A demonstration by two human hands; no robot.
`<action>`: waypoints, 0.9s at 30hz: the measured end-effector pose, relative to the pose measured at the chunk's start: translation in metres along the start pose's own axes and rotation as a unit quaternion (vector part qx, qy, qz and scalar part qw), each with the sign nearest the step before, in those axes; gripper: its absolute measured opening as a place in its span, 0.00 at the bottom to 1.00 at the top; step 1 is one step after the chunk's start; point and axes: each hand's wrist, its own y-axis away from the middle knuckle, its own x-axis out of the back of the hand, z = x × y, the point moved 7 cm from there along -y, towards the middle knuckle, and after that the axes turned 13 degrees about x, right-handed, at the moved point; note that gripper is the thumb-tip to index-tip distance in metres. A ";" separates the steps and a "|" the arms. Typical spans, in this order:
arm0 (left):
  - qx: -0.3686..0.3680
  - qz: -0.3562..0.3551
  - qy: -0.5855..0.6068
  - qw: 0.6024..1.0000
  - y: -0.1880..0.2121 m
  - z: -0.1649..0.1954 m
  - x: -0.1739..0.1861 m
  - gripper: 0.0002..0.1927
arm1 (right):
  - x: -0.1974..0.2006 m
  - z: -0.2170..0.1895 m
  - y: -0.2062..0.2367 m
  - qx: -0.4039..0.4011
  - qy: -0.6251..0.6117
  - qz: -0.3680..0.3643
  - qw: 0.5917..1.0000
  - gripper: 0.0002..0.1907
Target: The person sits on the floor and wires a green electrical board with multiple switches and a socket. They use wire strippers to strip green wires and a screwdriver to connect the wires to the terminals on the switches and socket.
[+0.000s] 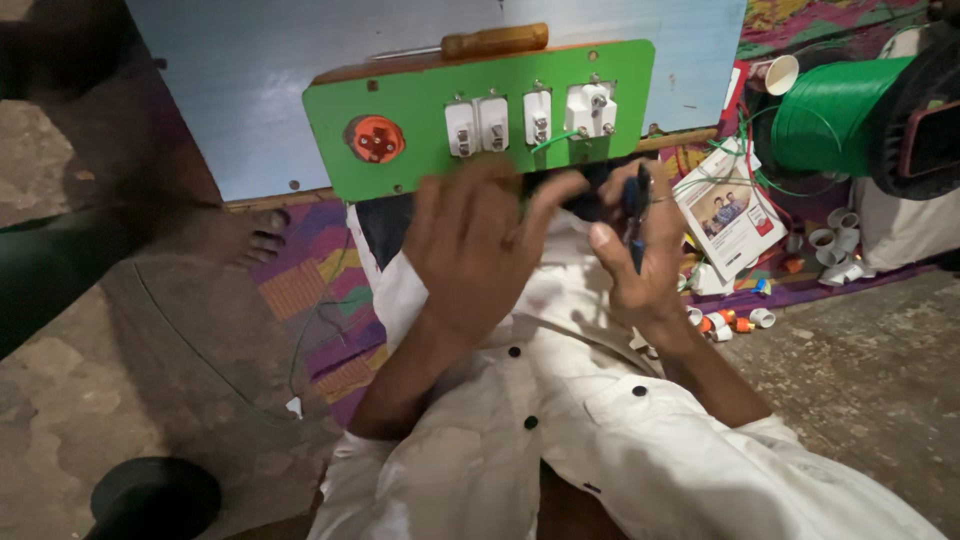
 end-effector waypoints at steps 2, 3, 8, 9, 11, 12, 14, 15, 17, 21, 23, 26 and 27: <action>-0.008 -0.009 0.008 1.000 -0.001 0.003 -0.003 0.12 | 0.010 -0.004 -0.005 0.025 0.058 0.042 0.997 0.22; -0.013 -0.015 0.010 1.000 -0.002 0.004 -0.004 0.11 | 0.013 -0.008 -0.008 0.042 0.080 0.047 0.995 0.21; -0.079 -0.069 0.083 0.991 -0.009 0.012 -0.019 0.10 | 0.022 -0.024 -0.025 0.099 0.209 0.030 0.973 0.22; -0.058 -0.080 0.098 0.990 -0.013 0.008 -0.028 0.12 | 0.022 -0.027 -0.027 0.105 0.228 0.022 0.968 0.22; -0.059 -0.093 0.108 0.988 -0.020 -0.001 -0.040 0.11 | 0.020 -0.032 -0.032 0.112 0.243 0.014 0.963 0.24; -0.058 -0.101 0.114 0.987 -0.020 -0.004 -0.045 0.10 | 0.020 -0.035 -0.034 0.118 0.250 0.010 0.961 0.25; -0.069 -0.097 0.125 0.985 -0.018 -0.009 -0.049 0.09 | 0.020 -0.042 -0.037 0.132 0.261 -0.001 0.956 0.26; -0.073 -0.096 0.129 0.984 -0.017 -0.011 -0.049 0.09 | 0.021 -0.044 -0.039 0.138 0.268 -0.007 0.954 0.26; -0.096 -0.086 0.120 0.984 -0.016 -0.010 -0.048 0.09 | 0.024 -0.047 -0.041 0.139 0.282 -0.019 0.949 0.26; -0.101 -0.094 0.118 0.983 -0.019 -0.008 -0.049 0.11 | 0.034 -0.037 -0.046 0.116 0.285 -0.013 0.951 0.20; -0.092 -0.093 0.093 0.987 -0.017 -0.006 -0.052 0.16 | 0.037 -0.031 -0.048 0.133 0.288 -0.007 0.948 0.20; -0.156 -0.040 0.047 0.986 -0.013 -0.003 -0.054 0.16 | 0.043 -0.015 -0.045 0.104 0.281 0.004 0.954 0.15; -0.190 -0.016 0.031 0.981 -0.010 -0.002 -0.055 0.14 | 0.044 -0.006 -0.043 0.070 0.250 -0.008 0.966 0.13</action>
